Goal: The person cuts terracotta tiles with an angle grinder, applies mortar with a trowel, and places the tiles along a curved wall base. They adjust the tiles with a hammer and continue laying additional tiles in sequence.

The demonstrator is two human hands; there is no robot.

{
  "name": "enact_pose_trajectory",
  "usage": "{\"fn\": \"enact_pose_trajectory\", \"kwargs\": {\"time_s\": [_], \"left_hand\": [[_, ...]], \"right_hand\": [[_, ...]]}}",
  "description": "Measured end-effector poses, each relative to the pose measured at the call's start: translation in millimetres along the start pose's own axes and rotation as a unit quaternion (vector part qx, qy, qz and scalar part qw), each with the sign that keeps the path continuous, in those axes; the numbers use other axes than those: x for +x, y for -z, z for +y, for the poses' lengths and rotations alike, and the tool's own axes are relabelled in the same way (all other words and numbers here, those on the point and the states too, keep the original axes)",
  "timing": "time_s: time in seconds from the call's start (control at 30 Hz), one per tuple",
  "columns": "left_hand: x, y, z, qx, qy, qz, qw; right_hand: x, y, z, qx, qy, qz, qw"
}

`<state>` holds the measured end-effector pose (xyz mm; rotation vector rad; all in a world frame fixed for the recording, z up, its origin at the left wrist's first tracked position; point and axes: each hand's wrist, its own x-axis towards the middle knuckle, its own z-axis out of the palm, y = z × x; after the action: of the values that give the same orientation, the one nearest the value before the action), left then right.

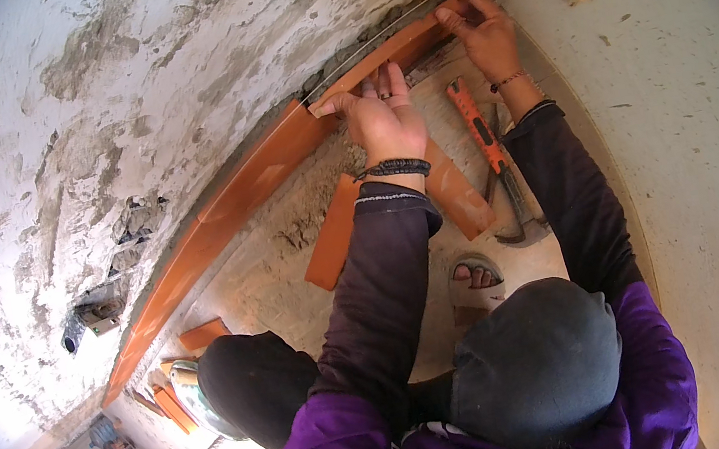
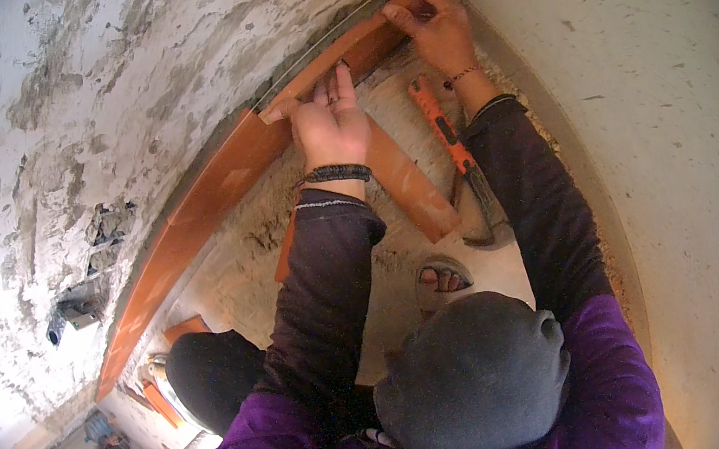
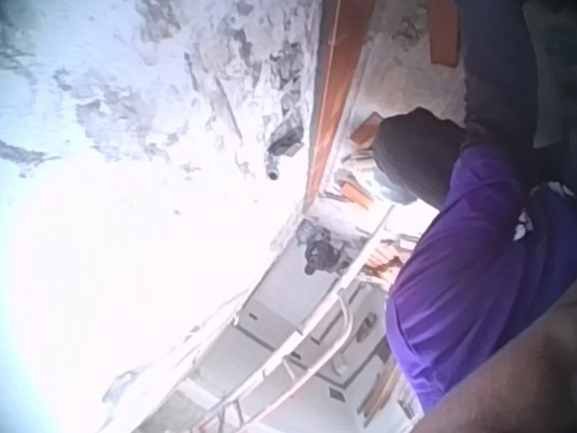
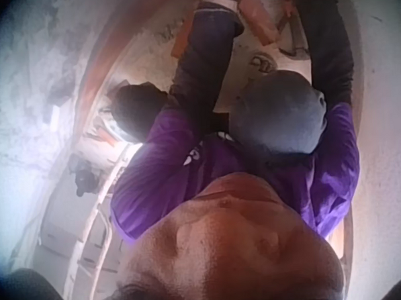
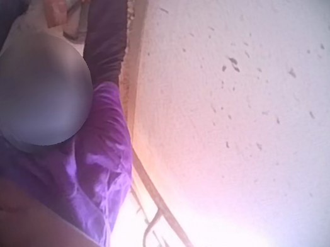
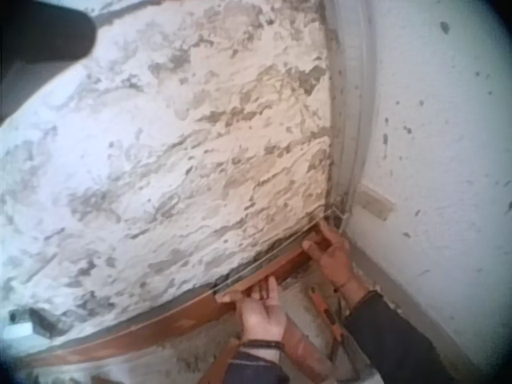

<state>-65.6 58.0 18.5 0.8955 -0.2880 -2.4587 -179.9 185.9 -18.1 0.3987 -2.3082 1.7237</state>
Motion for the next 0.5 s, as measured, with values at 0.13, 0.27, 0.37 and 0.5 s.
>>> {"fn": "enact_pose_trajectory", "kwargs": {"time_s": [0.13, 0.27, 0.37, 0.5], "left_hand": [[5.4, 0.4, 5.8, -0.007, 0.017, 0.003, 1.0], [3.5, -4.3, 5.8, 0.001, 0.022, 0.025, 0.999], [6.3, -6.0, 5.1, -0.007, 0.036, 0.028, 0.999], [6.3, -10.6, 8.8, -0.008, 0.027, 0.076, 0.997]], "right_hand": [[-2.3, -1.5, -9.3, -0.027, 0.03, 0.012, 0.999], [-2.4, -3.9, -6.3, -0.038, 0.027, 0.029, 0.998], [0.0, -2.8, -4.3, -0.064, 0.03, 0.041, 0.997], [-2.5, -7.5, -9.5, -0.053, -0.008, 0.031, 0.998]]}}
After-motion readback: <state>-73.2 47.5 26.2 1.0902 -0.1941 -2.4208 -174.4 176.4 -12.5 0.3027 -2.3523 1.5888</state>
